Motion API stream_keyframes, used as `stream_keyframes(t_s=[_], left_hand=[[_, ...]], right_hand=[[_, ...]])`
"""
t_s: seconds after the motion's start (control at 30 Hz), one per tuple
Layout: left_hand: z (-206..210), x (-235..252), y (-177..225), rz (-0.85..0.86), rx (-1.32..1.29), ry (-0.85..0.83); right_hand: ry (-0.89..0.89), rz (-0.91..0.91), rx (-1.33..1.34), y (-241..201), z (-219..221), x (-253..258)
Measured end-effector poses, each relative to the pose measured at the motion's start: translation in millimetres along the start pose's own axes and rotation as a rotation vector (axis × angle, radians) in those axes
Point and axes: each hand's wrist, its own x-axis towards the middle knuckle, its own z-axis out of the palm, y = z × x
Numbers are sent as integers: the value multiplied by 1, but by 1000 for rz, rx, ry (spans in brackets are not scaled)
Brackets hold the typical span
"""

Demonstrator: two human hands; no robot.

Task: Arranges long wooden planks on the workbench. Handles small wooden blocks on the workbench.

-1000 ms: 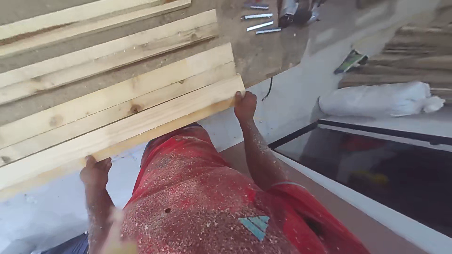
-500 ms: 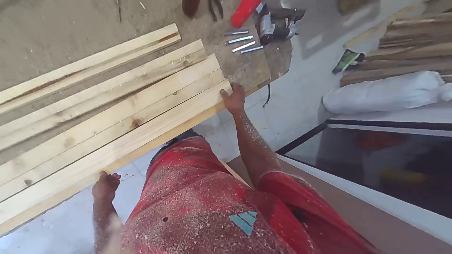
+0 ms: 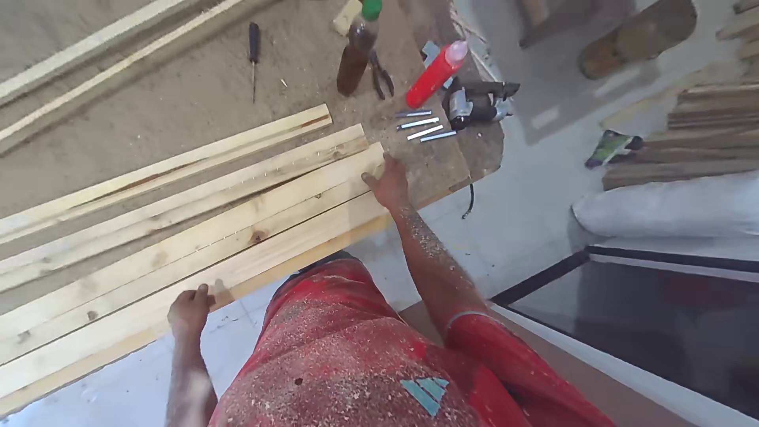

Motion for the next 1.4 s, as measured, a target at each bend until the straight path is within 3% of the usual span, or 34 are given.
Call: stream_keyframes(t_s=[0.1,0.2,0.3,0.67,0.83,0.93,1.0,1.07,1.27,1.33,1.4], left_hand=[[-1,33,34,152,82,267],[2,75,62,53,-6,374],[2,112,84,-68,-9,400],[-14,187,117,-70,-26,497],[-31,175,134,-89,-118,546],[-1,143,162,-15,-121,546],[40,132,168,48,-81,504],[78,139,159,96,118,543],[86,153,150,159,242,594],[89,154,147,155,243,598],[90,152,145,158,251,586]], right_hand=[[-4,-138,-102,-27,11,27],[-17,-170,-164,-40,24,52],[-20,-143,-153,-48,26,58],[-71,-143,-141,-98,29,126],[-132,-198,-221,-139,15,114],[-132,-328,-170,-183,0,113],[-147,-473,-123,-218,-4,134],[-133,-577,-120,-252,5,169],[-179,-595,-182,-333,53,257],[-204,-653,-164,-346,64,245],[-224,-734,-112,-342,71,199]])
